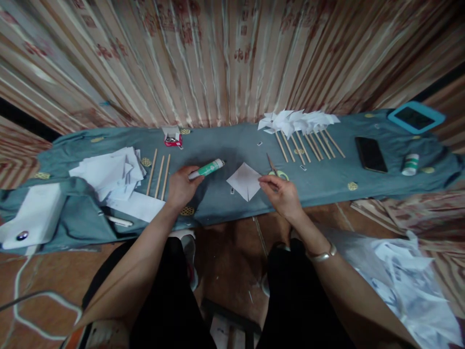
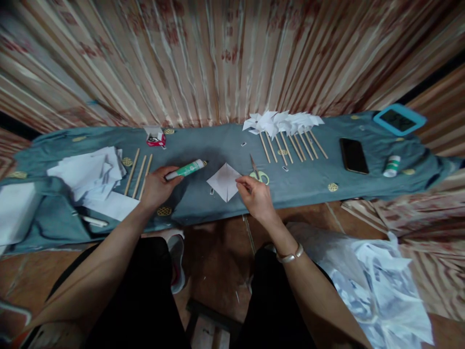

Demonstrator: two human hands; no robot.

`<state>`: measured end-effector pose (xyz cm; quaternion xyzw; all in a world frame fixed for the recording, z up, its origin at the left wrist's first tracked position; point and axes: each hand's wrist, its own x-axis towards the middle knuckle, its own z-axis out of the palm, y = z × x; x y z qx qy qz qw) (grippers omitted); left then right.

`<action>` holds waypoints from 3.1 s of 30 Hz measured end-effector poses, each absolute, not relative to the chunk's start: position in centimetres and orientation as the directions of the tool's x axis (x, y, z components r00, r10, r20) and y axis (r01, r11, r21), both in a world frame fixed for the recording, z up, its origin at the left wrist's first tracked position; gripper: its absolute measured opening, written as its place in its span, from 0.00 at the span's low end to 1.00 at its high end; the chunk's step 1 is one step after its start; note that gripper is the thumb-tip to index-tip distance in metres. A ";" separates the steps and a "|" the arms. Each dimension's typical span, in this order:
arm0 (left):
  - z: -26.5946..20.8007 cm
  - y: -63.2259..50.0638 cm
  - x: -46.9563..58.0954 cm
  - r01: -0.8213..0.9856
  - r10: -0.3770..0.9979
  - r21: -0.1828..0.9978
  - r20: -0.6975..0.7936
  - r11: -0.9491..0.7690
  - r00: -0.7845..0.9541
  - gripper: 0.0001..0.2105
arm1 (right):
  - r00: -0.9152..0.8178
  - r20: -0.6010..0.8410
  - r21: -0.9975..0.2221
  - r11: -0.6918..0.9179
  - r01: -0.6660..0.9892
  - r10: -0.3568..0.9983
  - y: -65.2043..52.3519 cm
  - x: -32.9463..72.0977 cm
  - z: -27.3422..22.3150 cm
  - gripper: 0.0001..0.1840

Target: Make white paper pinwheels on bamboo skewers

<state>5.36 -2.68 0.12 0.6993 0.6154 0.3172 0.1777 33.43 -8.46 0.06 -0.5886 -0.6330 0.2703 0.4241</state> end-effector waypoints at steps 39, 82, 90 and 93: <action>-1.0 -7.0 13.4 0.490 0.715 0.557 0.311 -0.671 0.627 0.08 | -0.123 0.129 -0.795 0.176 0.581 0.984 -9.9 32.6 -0.5 0.03; -1.4 -6.9 13.5 0.467 0.729 0.588 0.354 -0.661 0.586 0.08 | 0.011 0.189 -0.717 0.130 0.685 0.982 -9.3 31.4 -1.1 0.02; -1.2 -6.7 13.5 0.449 0.731 0.612 0.344 -0.651 0.590 0.08 | 0.004 0.207 -0.699 0.145 0.700 0.978 -9.4 31.4 -1.1 0.02; -1.2 -6.7 13.5 0.443 0.727 0.615 0.342 -0.652 0.595 0.08 | 0.006 0.216 -0.694 0.150 0.704 0.976 -9.5 31.4 -1.2 0.02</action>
